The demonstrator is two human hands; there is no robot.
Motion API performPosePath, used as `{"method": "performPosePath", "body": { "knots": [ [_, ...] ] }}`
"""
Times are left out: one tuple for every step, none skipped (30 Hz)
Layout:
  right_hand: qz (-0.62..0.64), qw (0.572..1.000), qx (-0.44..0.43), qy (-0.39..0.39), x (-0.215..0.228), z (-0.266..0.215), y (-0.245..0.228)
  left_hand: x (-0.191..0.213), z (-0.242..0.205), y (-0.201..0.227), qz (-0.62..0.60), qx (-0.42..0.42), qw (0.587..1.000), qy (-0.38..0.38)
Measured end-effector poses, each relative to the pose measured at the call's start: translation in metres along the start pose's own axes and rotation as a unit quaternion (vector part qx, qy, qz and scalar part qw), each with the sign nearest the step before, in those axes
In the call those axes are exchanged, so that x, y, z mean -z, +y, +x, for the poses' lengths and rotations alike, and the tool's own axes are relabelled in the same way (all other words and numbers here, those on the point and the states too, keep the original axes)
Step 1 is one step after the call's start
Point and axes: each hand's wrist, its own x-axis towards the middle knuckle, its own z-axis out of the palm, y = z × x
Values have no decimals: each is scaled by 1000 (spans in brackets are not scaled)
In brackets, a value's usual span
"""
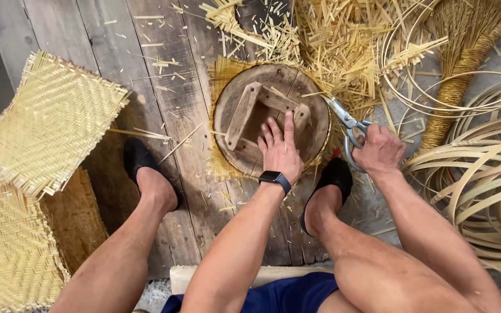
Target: Trimming woven bamboo mats to size and fitting them into bamboo hoops using a wooden mold and scissors to create trays.
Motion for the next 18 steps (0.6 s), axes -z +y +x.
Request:
{"method": "performPosePath", "body": {
  "knots": [
    [-1, 1000, 0, 2, 9, 7, -7, -3, 1, -1, -1, -1, 1000, 2],
    [-11, 997, 51, 64, 19, 14, -14, -5, 2, -1, 17, 4, 1000, 3],
    [-21, 987, 103, 125, 27, 18, -22, -7, 2, -3, 36, 10, 999, 5],
    [-21, 987, 103, 125, 29, 29, -27, -6, 1, -2, 36, 10, 999, 5],
    [-33, 978, 138, 152, 30, 41, -33, -5, 2, -3, 32, 3, 999, 9],
    [-46, 968, 173, 178, 30, 52, -39, -4, 3, -3, 29, -4, 999, 13],
    [-43, 968, 172, 177, 23, 51, -32, 0, 0, -3, 32, -3, 999, 12],
    [-43, 976, 162, 137, 15, 51, -26, 3, -2, -4, 38, -2, 999, 1],
    [-46, 982, 150, 101, 10, 55, -17, 5, 1, -2, 41, -5, 999, -8],
    [-46, 982, 148, 104, 11, 58, -3, 7, 2, -6, 42, -8, 999, -7],
    [-49, 987, 138, 70, 9, 60, 8, 9, 0, -12, 59, -17, 998, -24],
    [-52, 990, 128, 36, 7, 62, 19, 10, -3, -18, 75, -26, 996, -41],
    [-51, 990, 128, 28, 8, 55, 15, 10, -10, -22, 75, -21, 996, -48],
    [-58, 988, 140, 33, 10, 47, 11, 9, -17, -25, 86, -45, 995, -40],
    [-65, 985, 152, 48, 17, 50, 6, 10, -15, -26, 96, -76, 992, -23],
    [-66, 985, 152, 49, 25, 52, -8, 11, -17, -25, 96, -77, 992, -23],
    [-73, 972, 191, 114, 34, 61, -25, 14, -12, -25, 85, -80, 993, -25],
    [-80, 954, 227, 178, 43, 69, -42, 17, -8, -24, 75, -83, 993, -28]
  ]
}}
